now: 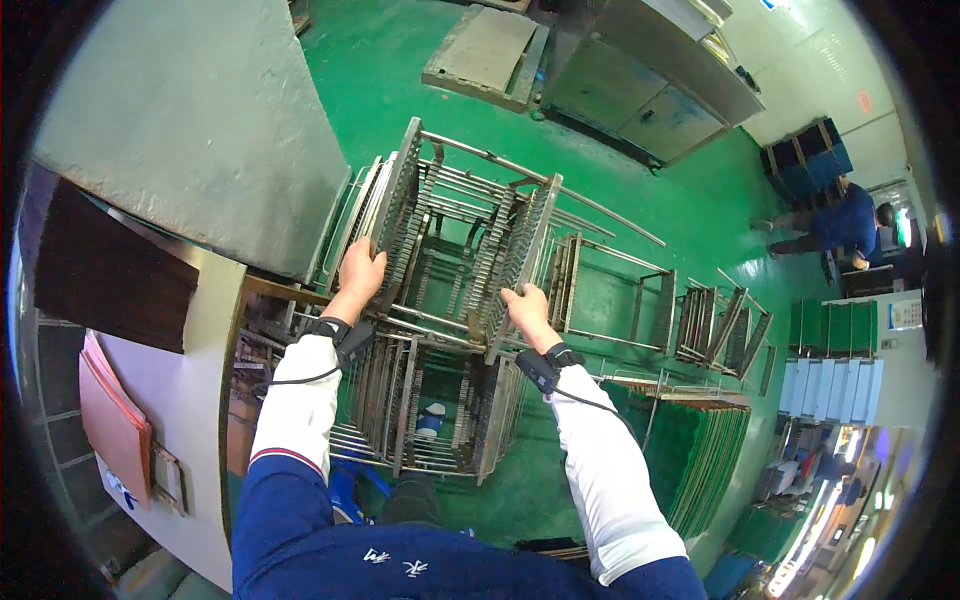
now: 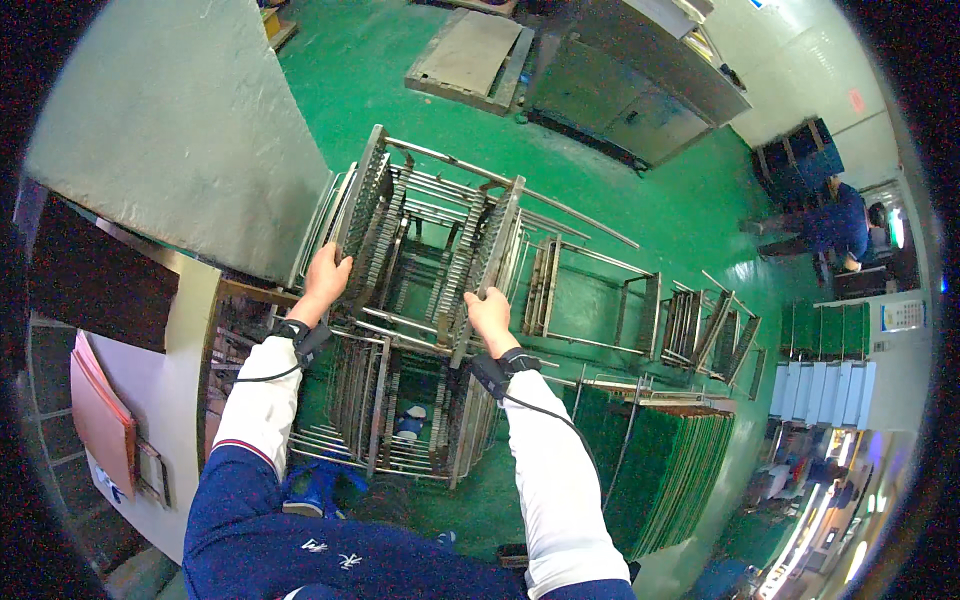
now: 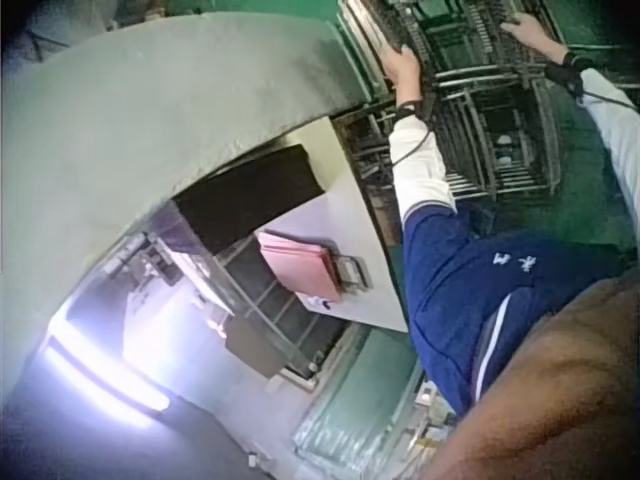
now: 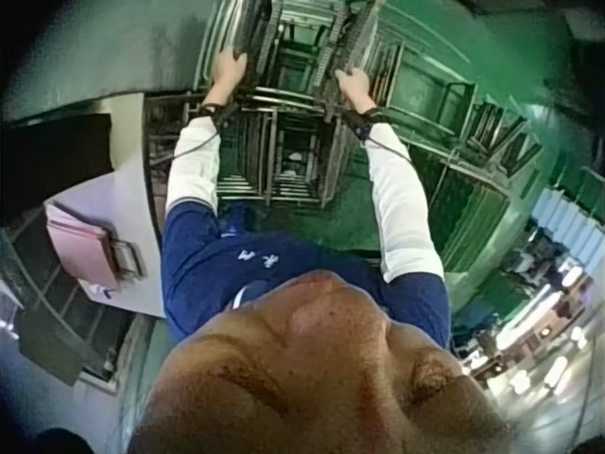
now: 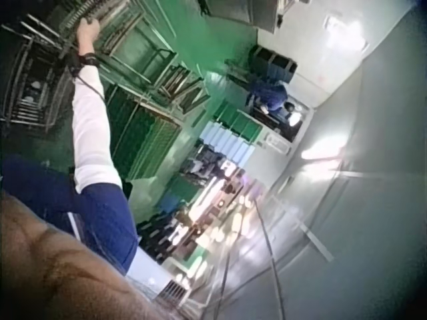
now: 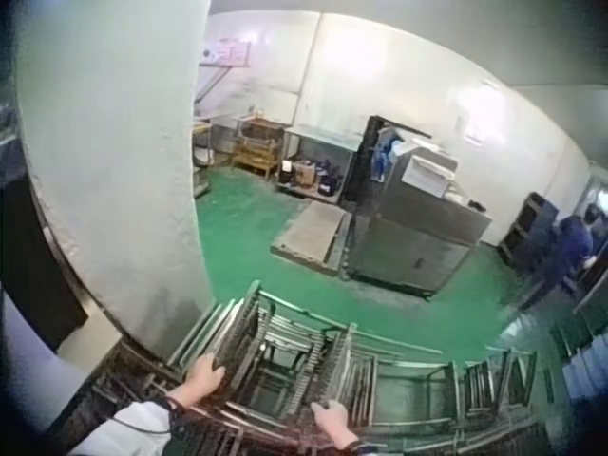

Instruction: Loading blue sheets from a rack into an industrial processing machine.

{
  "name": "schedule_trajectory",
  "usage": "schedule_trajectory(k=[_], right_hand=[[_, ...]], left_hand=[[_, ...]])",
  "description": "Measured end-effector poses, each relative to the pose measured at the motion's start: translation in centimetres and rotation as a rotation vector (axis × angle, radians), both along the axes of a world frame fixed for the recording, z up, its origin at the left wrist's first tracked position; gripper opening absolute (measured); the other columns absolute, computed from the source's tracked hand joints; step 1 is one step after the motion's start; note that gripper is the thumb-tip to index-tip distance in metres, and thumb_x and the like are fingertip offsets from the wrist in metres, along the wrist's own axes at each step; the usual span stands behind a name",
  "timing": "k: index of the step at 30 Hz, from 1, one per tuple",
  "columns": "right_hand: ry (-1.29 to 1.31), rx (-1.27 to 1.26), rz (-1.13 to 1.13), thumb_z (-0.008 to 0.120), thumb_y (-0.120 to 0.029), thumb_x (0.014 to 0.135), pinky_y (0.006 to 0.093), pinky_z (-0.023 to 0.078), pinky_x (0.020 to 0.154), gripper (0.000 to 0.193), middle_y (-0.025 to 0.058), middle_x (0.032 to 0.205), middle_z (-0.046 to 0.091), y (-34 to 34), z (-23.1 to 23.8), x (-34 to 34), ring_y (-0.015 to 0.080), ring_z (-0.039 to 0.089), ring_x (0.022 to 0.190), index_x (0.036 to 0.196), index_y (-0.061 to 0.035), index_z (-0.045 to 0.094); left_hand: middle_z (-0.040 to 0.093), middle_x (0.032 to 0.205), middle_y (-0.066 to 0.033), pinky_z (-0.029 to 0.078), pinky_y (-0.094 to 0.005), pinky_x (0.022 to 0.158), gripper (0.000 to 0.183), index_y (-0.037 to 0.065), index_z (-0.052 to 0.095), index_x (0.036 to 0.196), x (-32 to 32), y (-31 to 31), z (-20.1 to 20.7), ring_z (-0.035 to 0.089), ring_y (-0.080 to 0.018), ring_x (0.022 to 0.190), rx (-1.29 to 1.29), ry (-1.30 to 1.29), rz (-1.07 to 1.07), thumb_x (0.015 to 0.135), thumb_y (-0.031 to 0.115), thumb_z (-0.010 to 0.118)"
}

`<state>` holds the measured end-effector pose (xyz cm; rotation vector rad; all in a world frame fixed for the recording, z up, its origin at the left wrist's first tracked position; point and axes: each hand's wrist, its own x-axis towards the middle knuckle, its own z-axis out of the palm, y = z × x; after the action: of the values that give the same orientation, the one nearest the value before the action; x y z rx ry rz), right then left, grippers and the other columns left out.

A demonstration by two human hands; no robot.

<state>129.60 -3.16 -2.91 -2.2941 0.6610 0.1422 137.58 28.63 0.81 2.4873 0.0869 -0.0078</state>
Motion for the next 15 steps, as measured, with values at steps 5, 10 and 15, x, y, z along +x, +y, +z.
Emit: schedule_trajectory(k=[5,10,15], right_hand=[[-0.099,-0.038,0.052,0.066,-0.031,0.076,0.0437,0.047,0.074,0.036,0.0229,0.084,0.063,0.5,4.9,0.8,0.0375,0.061,0.082,0.088,0.0028,0.060],[-0.105,0.022,-0.006,0.066,-0.031,0.077,0.0450,0.047,0.075,0.036,0.0244,0.086,0.063,0.3,7.7,2.0,0.0410,0.060,0.085,0.090,0.0020,0.059],[-0.203,-0.020,0.005,0.064,-0.029,0.078,0.0457,0.046,0.078,0.038,0.0260,0.089,0.062,0.0,6.8,1.6,0.0424,0.059,0.088,0.096,0.0030,0.056]], left_hand=[[0.057,0.084,-0.0236,0.043,-0.0483,0.072,0.029,-0.002,0.051,0.083,0.0,0.6,1.9,0.055,-0.0424,0.083,-0.031,-0.120,-0.020,0.078,0.023,0.063],[0.057,0.084,-0.0252,0.043,-0.0496,0.072,0.027,-0.002,0.051,0.084,1.3,-0.5,4.4,0.055,-0.0432,0.084,-0.006,-0.162,0.011,0.077,0.022,0.060],[0.057,0.084,-0.0253,0.042,-0.0501,0.073,0.028,-0.003,0.051,0.081,1.0,-1.3,3.9,0.055,-0.0437,0.083,0.013,-0.154,0.005,0.077,0.023,0.060]])
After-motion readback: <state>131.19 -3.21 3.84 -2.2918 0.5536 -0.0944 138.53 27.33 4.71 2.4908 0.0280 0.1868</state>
